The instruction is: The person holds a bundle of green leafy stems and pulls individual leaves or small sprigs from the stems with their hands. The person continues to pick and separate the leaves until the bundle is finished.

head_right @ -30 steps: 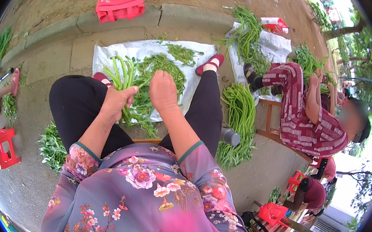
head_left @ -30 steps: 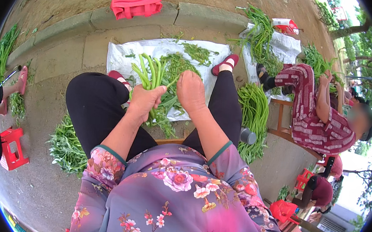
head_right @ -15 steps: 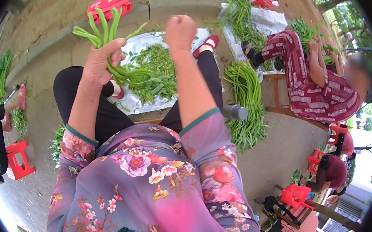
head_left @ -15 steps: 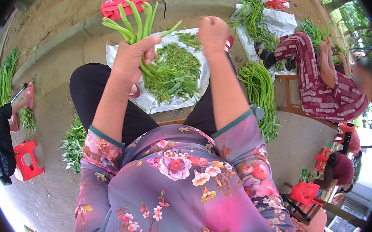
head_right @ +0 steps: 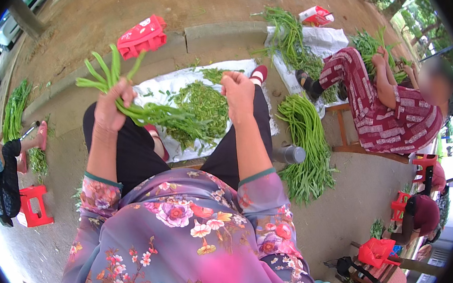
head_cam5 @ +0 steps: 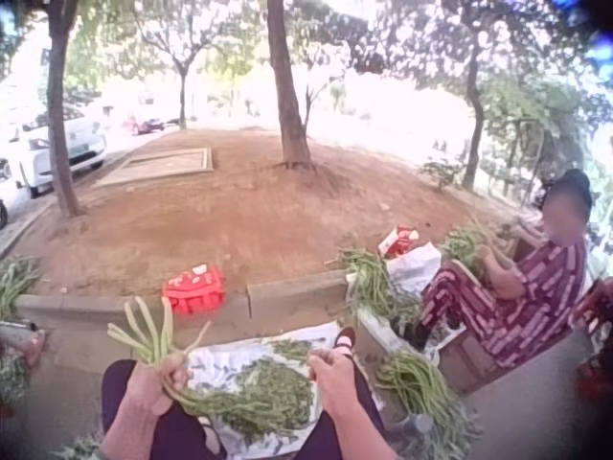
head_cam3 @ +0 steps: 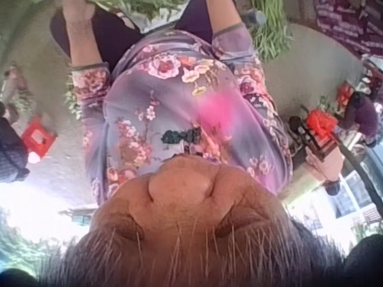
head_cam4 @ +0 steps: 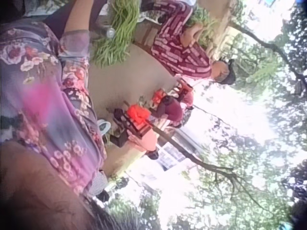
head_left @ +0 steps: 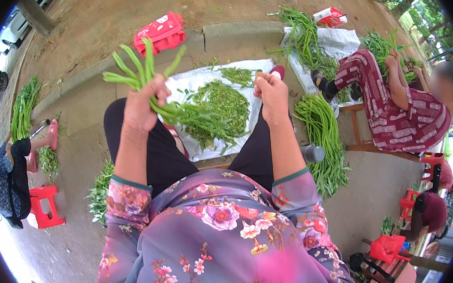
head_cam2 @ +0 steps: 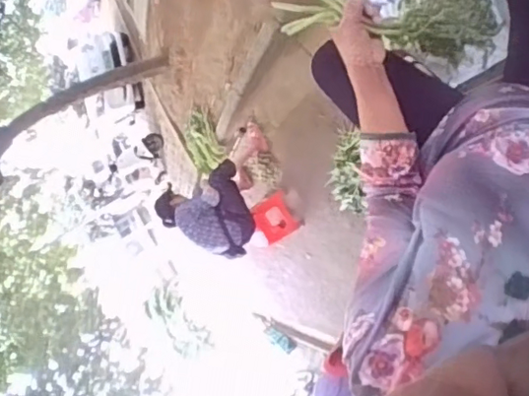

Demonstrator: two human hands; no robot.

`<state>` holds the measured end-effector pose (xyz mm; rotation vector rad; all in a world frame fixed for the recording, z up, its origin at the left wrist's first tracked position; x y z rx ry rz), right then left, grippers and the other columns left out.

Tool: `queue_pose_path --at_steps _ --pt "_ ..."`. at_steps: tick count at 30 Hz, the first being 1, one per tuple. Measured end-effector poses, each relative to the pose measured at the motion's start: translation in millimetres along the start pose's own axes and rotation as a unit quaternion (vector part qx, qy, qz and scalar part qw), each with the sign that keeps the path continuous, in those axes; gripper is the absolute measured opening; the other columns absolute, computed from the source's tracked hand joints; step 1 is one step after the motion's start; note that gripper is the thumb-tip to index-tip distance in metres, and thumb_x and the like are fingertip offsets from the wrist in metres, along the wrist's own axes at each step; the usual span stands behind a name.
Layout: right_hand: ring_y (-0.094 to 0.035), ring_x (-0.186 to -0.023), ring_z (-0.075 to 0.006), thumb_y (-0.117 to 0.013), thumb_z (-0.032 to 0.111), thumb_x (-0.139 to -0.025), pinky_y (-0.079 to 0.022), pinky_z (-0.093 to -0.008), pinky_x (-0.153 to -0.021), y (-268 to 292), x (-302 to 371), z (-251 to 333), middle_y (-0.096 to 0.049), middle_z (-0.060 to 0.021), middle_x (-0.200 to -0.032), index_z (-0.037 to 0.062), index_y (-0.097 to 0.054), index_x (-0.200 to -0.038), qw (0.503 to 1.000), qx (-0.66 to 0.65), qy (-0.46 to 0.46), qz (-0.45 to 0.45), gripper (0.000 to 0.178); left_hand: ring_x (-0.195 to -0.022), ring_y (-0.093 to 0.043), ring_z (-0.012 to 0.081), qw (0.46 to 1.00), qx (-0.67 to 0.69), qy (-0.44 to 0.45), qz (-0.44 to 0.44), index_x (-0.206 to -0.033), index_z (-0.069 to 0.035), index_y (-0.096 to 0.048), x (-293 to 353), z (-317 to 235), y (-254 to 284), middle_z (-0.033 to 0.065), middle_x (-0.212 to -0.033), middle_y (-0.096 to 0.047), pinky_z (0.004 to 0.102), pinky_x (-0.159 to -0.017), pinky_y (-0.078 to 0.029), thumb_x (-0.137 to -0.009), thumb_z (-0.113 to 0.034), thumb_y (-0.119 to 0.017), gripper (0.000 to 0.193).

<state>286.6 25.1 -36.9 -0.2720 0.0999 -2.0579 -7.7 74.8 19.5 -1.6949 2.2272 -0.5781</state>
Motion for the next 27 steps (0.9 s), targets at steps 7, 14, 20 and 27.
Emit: queue_pose_path --at_steps 7,14,20,27 --pt "-0.047 -0.064 -0.0044 -0.059 0.001 -0.078 -0.04 -0.0187 -0.058 -7 17 -7 -0.054 0.0028 -0.076 -0.0011 -0.06 -0.103 0.983 0.166 0.067 0.043 0.025 -0.054 -0.048 0.0074 0.989 -0.087 0.115 0.021 -0.085 0.0 -0.062 27 60 -8 0.0002 -0.065 -0.054 0.0207 -0.05 -0.037 -0.078 -0.009 -0.068 0.013" --pt "-0.048 -0.068 -0.0036 -0.058 0.003 -0.082 -0.039 -0.0188 -0.06 -25 42 18 -0.057 0.0024 -0.081 0.0015 -0.065 -0.099 0.965 0.214 0.112 0.107 0.019 -0.057 -0.049 0.0059 0.975 -0.171 0.139 0.04 -0.085 -0.002 -0.064 29 73 -6 -0.0016 -0.069 -0.056 0.0204 -0.051 -0.039 -0.077 -0.009 -0.071 0.013" --pt "-0.056 -0.068 -0.012 -0.059 0.005 -0.083 -0.044 -0.0235 -0.063 -40 66 46 -0.061 -0.0046 -0.081 0.0009 -0.065 -0.093 0.894 0.31 0.277 0.165 0.012 -0.056 -0.048 0.0053 0.961 -0.242 0.118 0.067 -0.084 -0.001 -0.064 33 65 -20 -0.0027 -0.067 -0.055 0.0194 -0.05 -0.037 -0.076 -0.009 -0.07 0.013" --pt "-0.059 -0.076 -0.0273 -0.059 0.006 -0.081 -0.047 -0.0348 -0.066 -50 87 47 -0.06 -0.0091 -0.083 0.0039 -0.062 -0.092 0.807 0.423 0.349 0.219 0.011 -0.066 -0.053 0.0068 0.951 -0.271 0.118 0.094 -0.083 0.001 -0.065 36 69 -25 -0.0001 -0.074 -0.061 0.0232 -0.059 -0.043 -0.075 -0.005 -0.07 0.012"
Point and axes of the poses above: each hand's wrist, its own x-axis away from the middle knuckle, its own y-axis out of the back of the hand, z = x × y, the point moved 7 cm from there along -x, towards the middle knuckle
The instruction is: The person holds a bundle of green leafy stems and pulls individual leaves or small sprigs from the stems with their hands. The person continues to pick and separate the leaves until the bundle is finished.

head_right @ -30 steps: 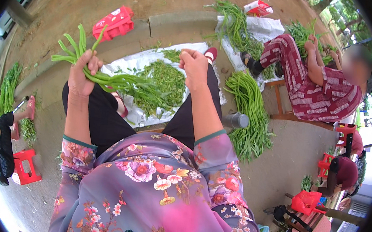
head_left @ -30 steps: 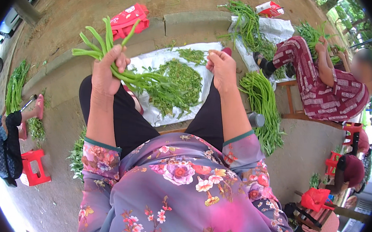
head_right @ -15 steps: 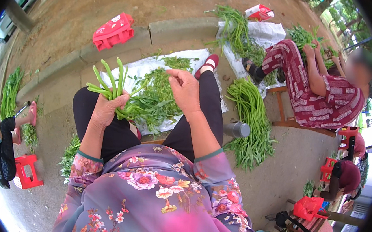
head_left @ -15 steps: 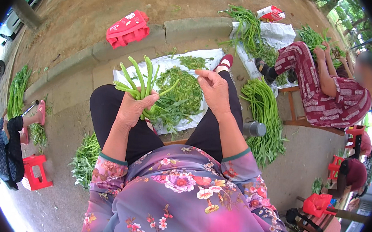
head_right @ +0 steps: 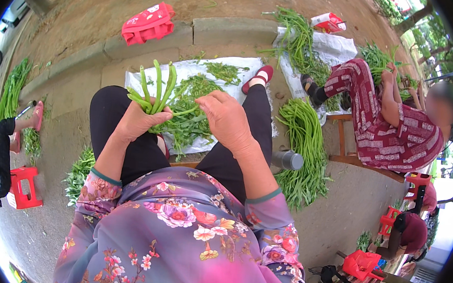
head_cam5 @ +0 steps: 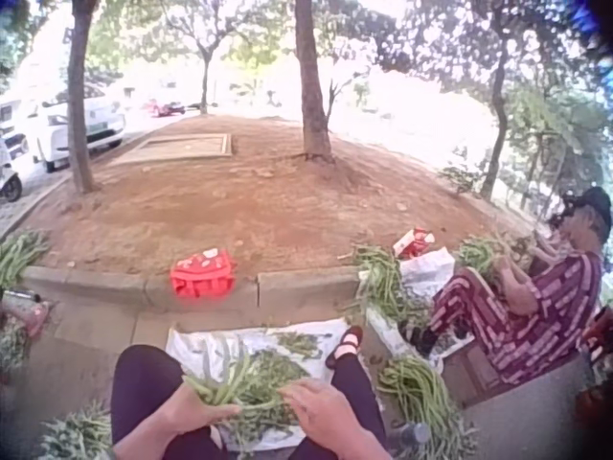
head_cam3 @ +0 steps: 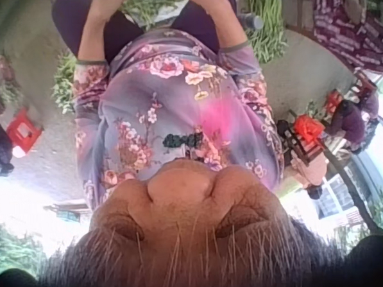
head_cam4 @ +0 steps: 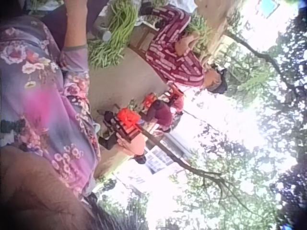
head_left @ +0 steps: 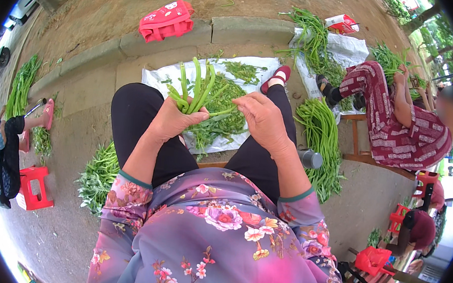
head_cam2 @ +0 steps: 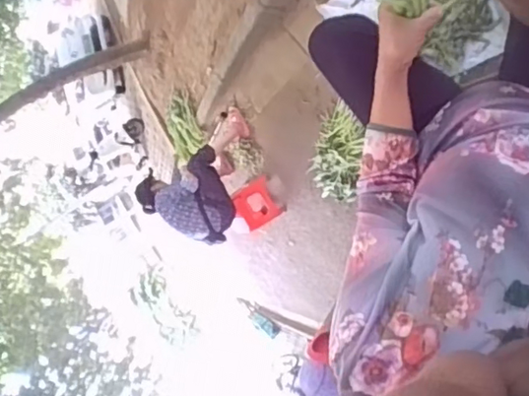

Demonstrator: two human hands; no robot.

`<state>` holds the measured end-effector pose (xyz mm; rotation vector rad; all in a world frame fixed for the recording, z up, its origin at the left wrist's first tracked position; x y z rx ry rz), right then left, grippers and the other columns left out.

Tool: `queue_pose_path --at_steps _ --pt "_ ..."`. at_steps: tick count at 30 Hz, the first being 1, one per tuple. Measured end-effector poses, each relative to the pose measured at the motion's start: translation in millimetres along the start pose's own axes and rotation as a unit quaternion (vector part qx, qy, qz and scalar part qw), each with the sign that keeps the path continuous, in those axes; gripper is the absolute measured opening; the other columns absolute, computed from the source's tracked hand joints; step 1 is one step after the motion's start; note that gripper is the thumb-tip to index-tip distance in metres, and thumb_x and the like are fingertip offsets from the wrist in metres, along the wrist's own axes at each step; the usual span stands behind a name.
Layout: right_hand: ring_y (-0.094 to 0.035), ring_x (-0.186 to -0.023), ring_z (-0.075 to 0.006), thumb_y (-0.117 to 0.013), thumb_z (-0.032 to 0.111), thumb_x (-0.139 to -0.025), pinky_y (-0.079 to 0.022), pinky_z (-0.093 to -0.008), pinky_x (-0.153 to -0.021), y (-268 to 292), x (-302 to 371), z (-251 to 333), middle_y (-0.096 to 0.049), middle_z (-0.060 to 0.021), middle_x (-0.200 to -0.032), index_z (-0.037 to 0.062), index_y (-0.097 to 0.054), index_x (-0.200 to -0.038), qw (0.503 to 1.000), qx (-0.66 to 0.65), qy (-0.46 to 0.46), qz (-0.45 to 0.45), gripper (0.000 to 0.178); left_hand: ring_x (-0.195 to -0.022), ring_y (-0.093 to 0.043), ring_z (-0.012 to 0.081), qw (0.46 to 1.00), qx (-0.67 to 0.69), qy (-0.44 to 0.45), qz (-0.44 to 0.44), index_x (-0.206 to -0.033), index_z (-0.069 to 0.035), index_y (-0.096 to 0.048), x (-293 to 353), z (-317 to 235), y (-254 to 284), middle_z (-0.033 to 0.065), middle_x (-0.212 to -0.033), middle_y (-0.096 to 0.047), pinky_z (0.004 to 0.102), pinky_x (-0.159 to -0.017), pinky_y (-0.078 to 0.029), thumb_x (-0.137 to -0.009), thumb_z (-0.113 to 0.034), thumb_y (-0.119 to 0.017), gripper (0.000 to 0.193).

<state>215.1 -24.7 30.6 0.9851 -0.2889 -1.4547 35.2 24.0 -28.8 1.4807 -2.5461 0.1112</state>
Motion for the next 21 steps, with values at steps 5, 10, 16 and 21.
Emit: queue_pose_path --at_steps 5,10,16,21 --pt "-0.057 -0.08 -0.0274 -0.061 0.008 -0.079 -0.045 -0.0366 -0.07 -6 6 8 -0.059 -0.008 -0.083 0.0059 -0.063 -0.089 0.988 0.114 0.075 0.068 0.01 -0.07 -0.054 0.0079 1.0 -0.021 0.009 0.007 -0.086 0.0 -0.064 4 0 3 0.0001 -0.077 -0.061 0.0229 -0.063 -0.044 -0.076 -0.007 -0.071 0.014" --pt "-0.057 -0.078 -0.0267 -0.061 0.008 -0.077 -0.044 -0.0359 -0.07 -15 14 7 -0.057 -0.0079 -0.08 0.0058 -0.06 -0.085 0.987 0.1 0.084 0.098 0.008 -0.069 -0.054 0.0074 1.0 -0.016 0.007 0.009 -0.085 0.001 -0.064 5 3 2 0.0001 -0.076 -0.061 0.0229 -0.061 -0.044 -0.076 -0.007 -0.071 0.013" --pt "-0.057 -0.069 -0.0271 -0.06 0.003 -0.072 -0.045 -0.0345 -0.061 -22 15 7 -0.055 -0.0088 -0.073 0.0045 -0.056 -0.079 0.993 0.06 0.054 0.085 0.008 -0.066 -0.053 0.0069 1.0 0.006 0.007 0.001 -0.083 0.002 -0.064 4 5 3 0.0003 -0.075 -0.061 0.0234 -0.059 -0.043 -0.075 -0.005 -0.071 0.013" --pt "-0.053 -0.057 -0.0249 -0.061 0.003 -0.068 -0.043 -0.0321 -0.052 -25 15 -9 -0.051 -0.0092 -0.065 0.0034 -0.051 -0.072 0.996 -0.072 -0.051 0.013 0.01 -0.066 -0.053 0.007 0.999 0.025 0.009 -0.019 -0.085 0.001 -0.065 3 7 5 0.0003 -0.075 -0.061 0.023 -0.059 -0.043 -0.075 -0.007 -0.071 0.015"
Point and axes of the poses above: each hand's wrist, its own x-axis away from the middle knuckle, its own y-axis out of the back of the hand, z = x × y, the point moved 7 cm from there along -x, towards the middle knuckle
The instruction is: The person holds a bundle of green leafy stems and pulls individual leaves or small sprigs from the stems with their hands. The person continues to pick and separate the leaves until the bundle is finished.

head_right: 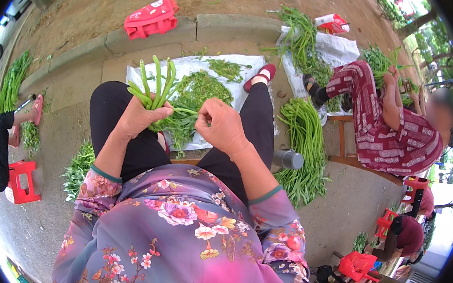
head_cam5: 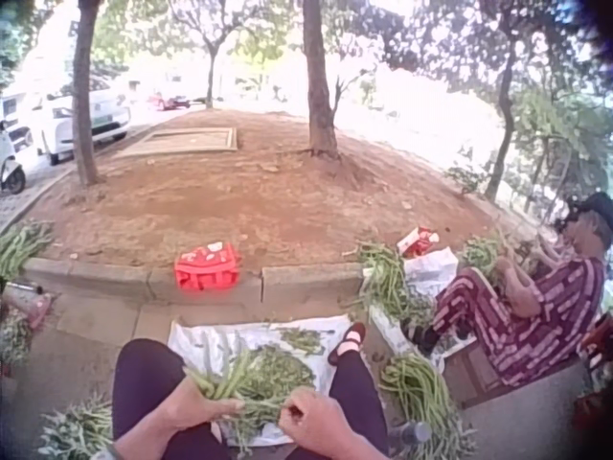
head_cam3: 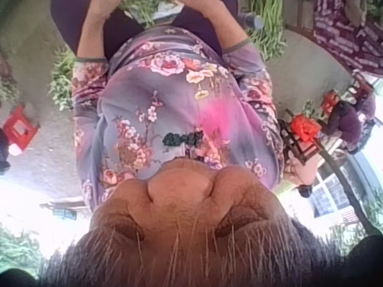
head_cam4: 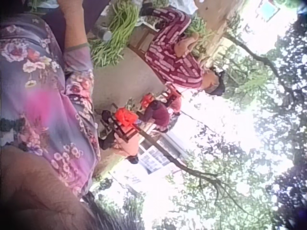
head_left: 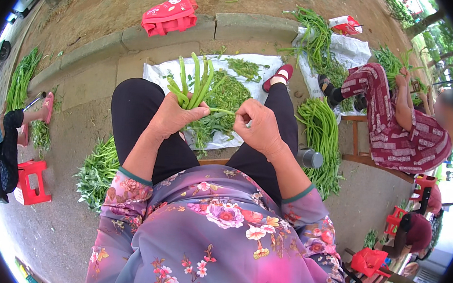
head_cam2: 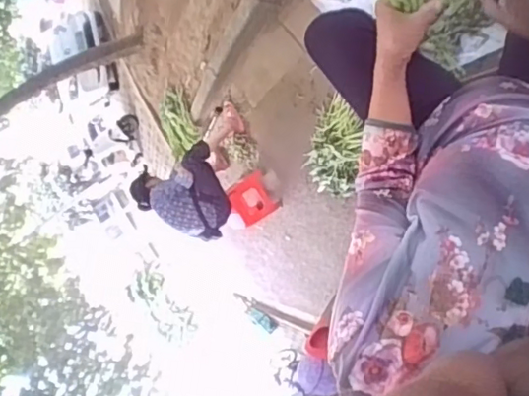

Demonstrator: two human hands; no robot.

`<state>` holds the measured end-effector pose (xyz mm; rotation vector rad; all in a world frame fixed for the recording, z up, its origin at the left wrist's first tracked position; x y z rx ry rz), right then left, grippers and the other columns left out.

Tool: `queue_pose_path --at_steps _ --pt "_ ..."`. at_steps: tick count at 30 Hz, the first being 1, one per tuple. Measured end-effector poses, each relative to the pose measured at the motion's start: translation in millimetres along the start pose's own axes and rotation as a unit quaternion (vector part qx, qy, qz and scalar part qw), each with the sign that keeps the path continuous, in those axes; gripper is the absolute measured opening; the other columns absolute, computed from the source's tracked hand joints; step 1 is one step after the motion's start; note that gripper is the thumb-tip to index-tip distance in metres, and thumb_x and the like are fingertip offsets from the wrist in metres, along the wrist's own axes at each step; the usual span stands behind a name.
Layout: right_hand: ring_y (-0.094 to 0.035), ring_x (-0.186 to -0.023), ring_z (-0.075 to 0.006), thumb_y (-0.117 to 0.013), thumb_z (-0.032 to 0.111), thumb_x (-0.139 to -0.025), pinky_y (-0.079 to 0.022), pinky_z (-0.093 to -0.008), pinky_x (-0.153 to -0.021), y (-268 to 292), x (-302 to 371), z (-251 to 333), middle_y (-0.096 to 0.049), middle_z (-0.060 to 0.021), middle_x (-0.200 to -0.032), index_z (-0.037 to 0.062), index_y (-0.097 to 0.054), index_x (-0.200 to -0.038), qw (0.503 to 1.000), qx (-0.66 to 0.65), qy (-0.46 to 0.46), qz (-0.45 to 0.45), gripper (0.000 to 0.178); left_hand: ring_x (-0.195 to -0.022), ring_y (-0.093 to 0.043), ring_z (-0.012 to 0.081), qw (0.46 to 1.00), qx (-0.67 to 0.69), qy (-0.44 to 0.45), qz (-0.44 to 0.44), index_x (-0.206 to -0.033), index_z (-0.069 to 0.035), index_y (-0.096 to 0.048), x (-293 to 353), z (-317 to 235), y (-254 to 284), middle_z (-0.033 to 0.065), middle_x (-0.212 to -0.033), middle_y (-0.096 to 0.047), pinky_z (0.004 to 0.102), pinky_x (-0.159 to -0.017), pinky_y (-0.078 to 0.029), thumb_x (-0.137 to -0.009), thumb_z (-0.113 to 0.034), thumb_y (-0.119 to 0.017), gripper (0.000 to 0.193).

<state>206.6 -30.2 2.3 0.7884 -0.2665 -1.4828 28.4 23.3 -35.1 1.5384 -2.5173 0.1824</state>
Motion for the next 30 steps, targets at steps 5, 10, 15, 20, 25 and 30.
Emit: queue_pose_path --at_steps 5,10,15,20,25,30 --pt "-0.052 -0.053 -0.0122 -0.058 -0.001 -0.069 -0.043 -0.0253 -0.051 5 -12 -11 -0.051 -0.0059 -0.06 0.001 -0.049 -0.067 0.993 -0.056 -0.069 -0.077 0.009 -0.059 -0.05 0.0059 0.999 0.03 0.02 -0.017 -0.086 0.001 -0.064 -1 4 1 -0.0007 -0.069 -0.058 0.0209 -0.052 -0.039 -0.075 -0.009 -0.072 0.017" --pt "-0.051 -0.054 -0.021 -0.06 0.001 -0.067 -0.042 -0.0314 -0.051 0 -17 -16 -0.05 -0.0085 -0.061 0.0029 -0.047 -0.068 0.988 0.025 -0.071 -0.137 0.013 -0.054 -0.048 0.0058 0.997 0.056 0.032 -0.046 -0.084 0.001 -0.063 -1 8 -6 -0.0006 -0.065 -0.056 0.0205 -0.048 -0.037 -0.075 -0.009 -0.071 0.016" --pt "-0.053 -0.058 -0.0252 -0.062 0.002 -0.067 -0.043 -0.0342 -0.053 -4 -27 -18 -0.051 -0.0096 -0.064 0.0043 -0.047 -0.07 0.98 0.082 -0.032 -0.18 0.016 -0.052 -0.047 0.007 0.989 0.113 0.062 -0.072 -0.083 0.002 -0.061 -5 15 -14 0.0002 -0.063 -0.054 0.0211 -0.046 -0.035 -0.076 -0.007 -0.07 0.015" --pt "-0.053 -0.053 -0.0208 -0.06 0.003 -0.072 -0.043 -0.0301 -0.051 -13 -41 -28 -0.053 -0.0095 -0.062 0.0032 -0.051 -0.072 0.97 0.094 -0.005 -0.225 0.008 -0.05 -0.045 0.0086 0.974 0.175 0.079 -0.118 -0.083 0.002 -0.06 -7 15 -15 0.0014 -0.062 -0.052 0.0221 -0.047 -0.036 -0.076 -0.005 -0.069 0.013" --pt "-0.053 -0.054 -0.0147 -0.059 0.013 -0.078 -0.044 -0.0296 -0.052 21 -31 -119 -0.057 -0.006 -0.061 -0.0007 -0.059 -0.072 0.898 -0.136 -0.297 -0.294 0.015 -0.05 -0.044 0.0096 0.96 0.241 0.074 -0.118 -0.083 0.002 -0.059 -4 29 -4 0.0018 -0.063 -0.052 0.0242 -0.052 -0.039 -0.076 -0.004 -0.067 0.012" --pt "-0.047 -0.052 -0.0068 -0.059 0.014 -0.082 -0.038 -0.0217 -0.05 16 -29 -118 -0.051 0.0003 -0.06 0.0038 -0.055 -0.071 0.889 -0.282 -0.303 -0.197 0.016 -0.051 -0.046 0.0093 0.956 0.263 0.07 -0.112 -0.084 0.003 -0.059 -1 38 12 0.0023 -0.065 -0.053 0.0231 -0.05 -0.039 -0.076 -0.003 -0.068 0.013"
Point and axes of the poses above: each hand's wrist, its own x-axis away from the middle knuckle, its own y-axis out of the back of the hand, z = x × y, the point moved 7 cm from there along -x, towards the middle knuckle
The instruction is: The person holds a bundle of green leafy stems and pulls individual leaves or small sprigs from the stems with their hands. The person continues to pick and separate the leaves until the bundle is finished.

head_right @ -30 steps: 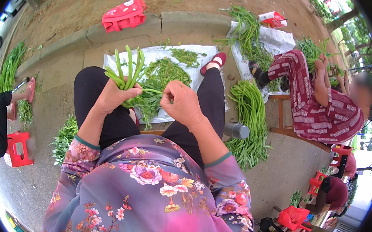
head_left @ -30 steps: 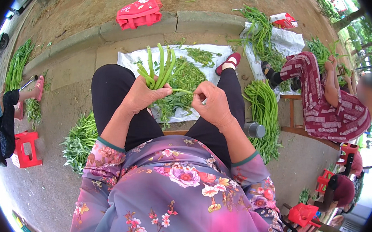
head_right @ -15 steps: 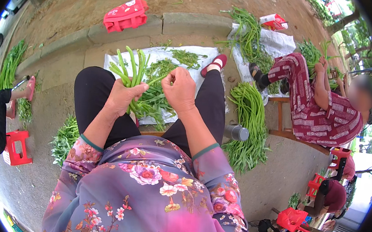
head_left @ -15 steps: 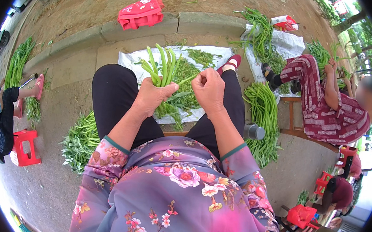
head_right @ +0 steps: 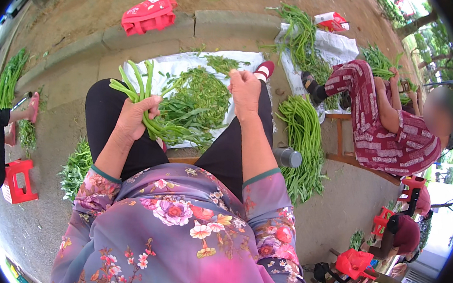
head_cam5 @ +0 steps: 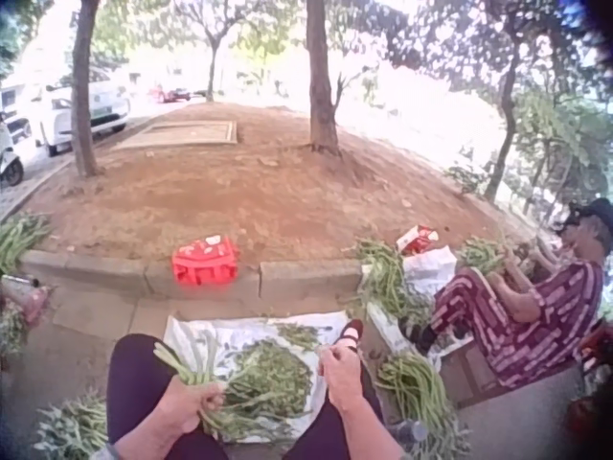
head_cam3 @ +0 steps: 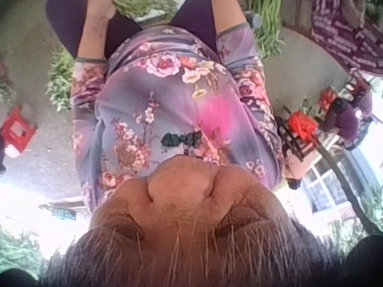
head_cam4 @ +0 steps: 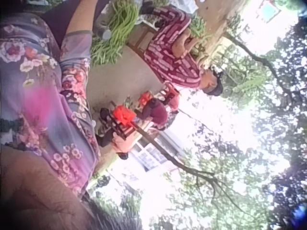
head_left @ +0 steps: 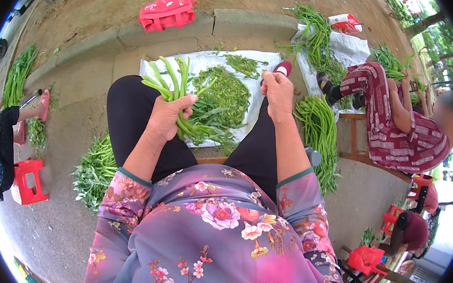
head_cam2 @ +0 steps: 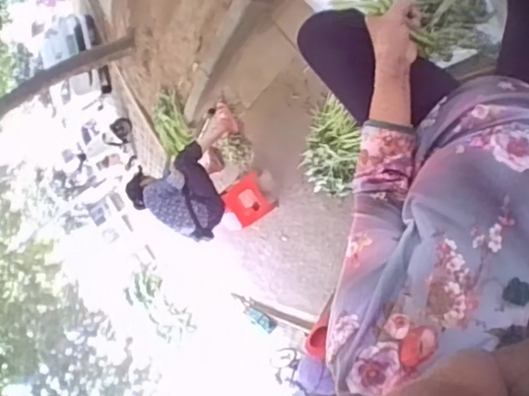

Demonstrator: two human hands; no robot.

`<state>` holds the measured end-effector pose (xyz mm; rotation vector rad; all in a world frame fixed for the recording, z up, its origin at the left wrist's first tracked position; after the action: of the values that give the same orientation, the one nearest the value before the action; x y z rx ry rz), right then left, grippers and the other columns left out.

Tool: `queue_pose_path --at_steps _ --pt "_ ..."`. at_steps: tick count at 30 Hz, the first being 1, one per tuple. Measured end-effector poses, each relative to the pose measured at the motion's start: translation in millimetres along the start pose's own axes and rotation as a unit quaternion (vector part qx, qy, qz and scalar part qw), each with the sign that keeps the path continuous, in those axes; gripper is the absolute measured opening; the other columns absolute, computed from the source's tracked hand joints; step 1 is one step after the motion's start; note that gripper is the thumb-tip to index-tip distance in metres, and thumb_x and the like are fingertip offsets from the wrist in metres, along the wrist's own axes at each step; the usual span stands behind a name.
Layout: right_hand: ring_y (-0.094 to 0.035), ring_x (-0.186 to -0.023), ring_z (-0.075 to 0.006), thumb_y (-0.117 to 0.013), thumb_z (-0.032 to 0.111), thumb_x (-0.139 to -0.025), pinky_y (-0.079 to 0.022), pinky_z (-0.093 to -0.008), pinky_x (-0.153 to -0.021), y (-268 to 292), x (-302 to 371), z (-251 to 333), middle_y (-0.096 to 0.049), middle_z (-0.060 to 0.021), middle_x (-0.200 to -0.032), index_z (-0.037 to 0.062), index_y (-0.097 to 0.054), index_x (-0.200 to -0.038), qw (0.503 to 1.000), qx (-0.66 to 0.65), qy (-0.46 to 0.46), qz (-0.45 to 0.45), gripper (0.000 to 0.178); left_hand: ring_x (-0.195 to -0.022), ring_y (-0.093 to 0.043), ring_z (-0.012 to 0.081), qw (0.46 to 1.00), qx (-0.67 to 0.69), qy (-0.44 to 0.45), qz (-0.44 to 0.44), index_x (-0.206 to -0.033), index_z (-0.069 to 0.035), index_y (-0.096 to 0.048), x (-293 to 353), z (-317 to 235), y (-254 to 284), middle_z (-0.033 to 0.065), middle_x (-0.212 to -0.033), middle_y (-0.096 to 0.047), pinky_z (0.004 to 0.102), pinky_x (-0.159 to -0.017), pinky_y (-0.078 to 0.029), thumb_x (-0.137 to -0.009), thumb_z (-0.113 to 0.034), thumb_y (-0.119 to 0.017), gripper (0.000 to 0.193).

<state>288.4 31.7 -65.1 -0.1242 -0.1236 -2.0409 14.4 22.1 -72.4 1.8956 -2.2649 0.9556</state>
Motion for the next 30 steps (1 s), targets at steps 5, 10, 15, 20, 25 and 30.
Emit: queue_pose_path --at_steps 5,10,15,20,25,30 --pt "-0.05 -0.06 -0.0081 -0.052 0.006 -0.086 -0.042 -0.0219 -0.056 -18 11 3 -0.058 -0.003 -0.074 -0.0022 -0.063 -0.093 0.985 0.136 0.079 0.068 0.015 -0.052 -0.048 0.0097 0.999 0.002 0.011 0.032 -0.083 0.003 -0.059 -2 0 -4 0.0032 -0.066 -0.054 0.0216 -0.048 -0.038 -0.075 -0.002 -0.069 0.014" --pt "-0.058 -0.077 -0.015 -0.051 0.004 -0.087 -0.046 -0.0267 -0.069 -48 37 37 -0.061 -0.0064 -0.083 0.0024 -0.063 -0.1 0.911 0.26 0.267 0.179 0.018 -0.051 -0.047 0.0093 0.998 -0.011 0.017 0.062 -0.082 0.002 -0.058 0 0 -10 0.0024 -0.063 -0.053 0.021 -0.047 -0.036 -0.074 -0.003 -0.069 0.014" --pt "-0.058 -0.08 -0.0253 -0.053 0.008 -0.086 -0.046 -0.0313 -0.071 -64 64 59 -0.06 -0.0103 -0.088 0.0037 -0.062 -0.101 0.872 0.273 0.305 0.267 0.017 -0.05 -0.045 0.0089 0.996 -0.033 0.032 0.074 -0.078 -0.001 -0.058 3 0 -13 0.0013 -0.06 -0.052 0.0214 -0.046 -0.034 -0.073 -0.005 -0.068 0.012" --pt "-0.057 -0.08 -0.0313 -0.053 0.009 -0.086 -0.046 -0.0359 -0.069 -66 76 65 -0.059 -0.0119 -0.089 0.0041 -0.06 -0.098 0.832 0.337 0.336 0.286 0.015 -0.049 -0.044 0.0085 0.993 -0.048 0.038 0.097 -0.073 -0.002 -0.058 4 2 -17 0.0007 -0.058 -0.05 0.0219 -0.045 -0.033 -0.074 -0.005 -0.067 0.01" --pt "-0.056 -0.078 -0.0338 -0.051 0.009 -0.086 -0.045 -0.0405 -0.066 -66 84 64 -0.057 -0.0129 -0.085 0.0041 -0.058 -0.091 0.781 0.388 0.391 0.296 0.011 -0.05 -0.047 0.0099 0.993 -0.043 0.033 0.101 -0.076 -0.001 -0.058 4 2 -18 0.0023 -0.06 -0.053 0.0223 -0.046 -0.037 -0.076 -0.006 -0.065 0.009" --pt "-0.055 -0.076 -0.034 -0.049 0.009 -0.086 -0.045 -0.0407 -0.065 -62 84 67 -0.054 -0.0129 -0.084 0.0036 -0.055 -0.091 0.781 0.407 0.383 0.277 0.01 -0.061 -0.058 0.017 0.994 0.0 0.064 0.083 -0.089 0.007 -0.058 4 3 -16 0.0111 -0.073 -0.06 0.0251 -0.054 -0.048 -0.08 -0.007 -0.06 0.017"
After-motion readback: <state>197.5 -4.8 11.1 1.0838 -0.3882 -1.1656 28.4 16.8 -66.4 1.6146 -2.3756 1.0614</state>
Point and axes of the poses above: each hand's wrist, its own x-axis away from the middle knuckle, its own y-axis out of the back of the hand, z = x × y, the point moved 7 cm from there along -x, towards the middle knuckle
